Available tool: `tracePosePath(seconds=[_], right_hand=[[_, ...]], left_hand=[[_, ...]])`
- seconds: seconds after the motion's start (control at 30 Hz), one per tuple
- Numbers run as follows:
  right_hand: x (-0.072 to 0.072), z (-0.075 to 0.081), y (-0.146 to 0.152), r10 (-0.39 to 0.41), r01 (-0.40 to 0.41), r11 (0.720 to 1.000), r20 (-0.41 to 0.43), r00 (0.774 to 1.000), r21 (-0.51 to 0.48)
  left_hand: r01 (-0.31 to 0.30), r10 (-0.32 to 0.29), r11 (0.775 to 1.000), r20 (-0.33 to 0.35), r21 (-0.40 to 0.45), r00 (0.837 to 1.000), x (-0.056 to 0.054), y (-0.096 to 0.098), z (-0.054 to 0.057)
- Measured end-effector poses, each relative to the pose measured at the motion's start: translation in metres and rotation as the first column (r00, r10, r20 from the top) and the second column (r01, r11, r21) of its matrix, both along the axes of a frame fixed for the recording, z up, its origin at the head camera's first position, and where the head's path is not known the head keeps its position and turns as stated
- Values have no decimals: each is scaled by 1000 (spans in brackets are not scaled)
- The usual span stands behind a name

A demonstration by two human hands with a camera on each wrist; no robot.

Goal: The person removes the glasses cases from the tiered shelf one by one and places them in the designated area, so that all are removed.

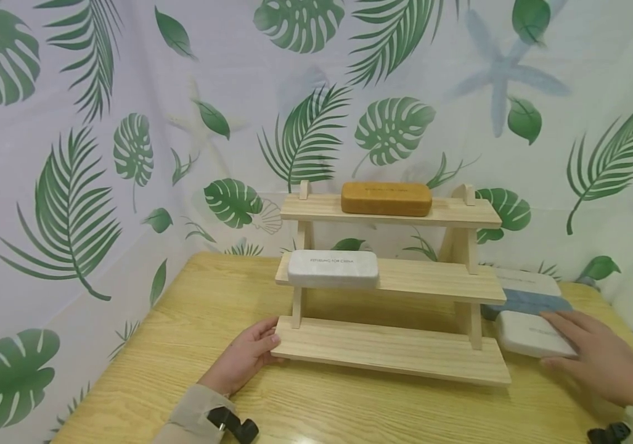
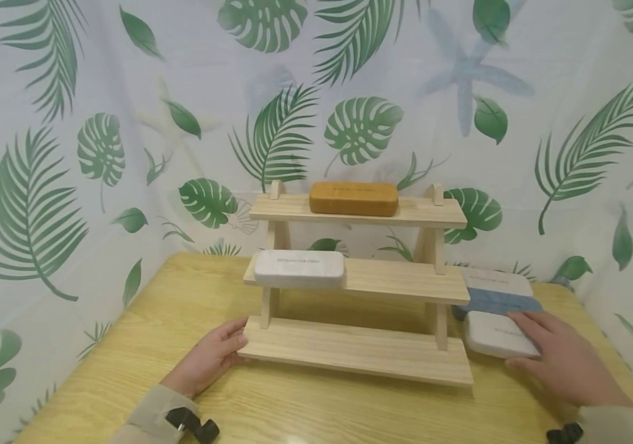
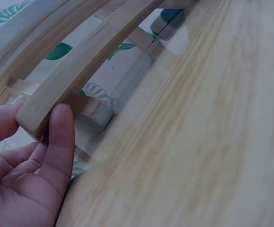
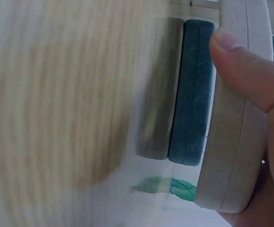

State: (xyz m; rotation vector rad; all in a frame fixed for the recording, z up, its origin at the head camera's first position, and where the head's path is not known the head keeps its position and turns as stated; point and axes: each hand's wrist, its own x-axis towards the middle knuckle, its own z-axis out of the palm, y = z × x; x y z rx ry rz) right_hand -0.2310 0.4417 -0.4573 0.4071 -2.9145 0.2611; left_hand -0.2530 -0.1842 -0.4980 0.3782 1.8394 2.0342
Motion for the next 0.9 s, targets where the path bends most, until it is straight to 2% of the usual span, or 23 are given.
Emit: tracePosePath(seconds=[0.23,0.43,0.6,0.9], right_hand=[[-12,3,-5,-38,36,999,118,992,24],[-19,2,-4,-59,54,998,165,984,32],[-22,-2,-1,-79,73,997,182,980,41],[-25,-6,2,-63,55,997,179,982,48]], left_hand=[[-3,3,1000,-3,0,1000,0,0,1],[9,-9,1000,-1,14,1000,0,0,0],[10,-10,1000,3,12,1000,0,1,0],[0,0,1000,14,14,1000,0,0,0]])
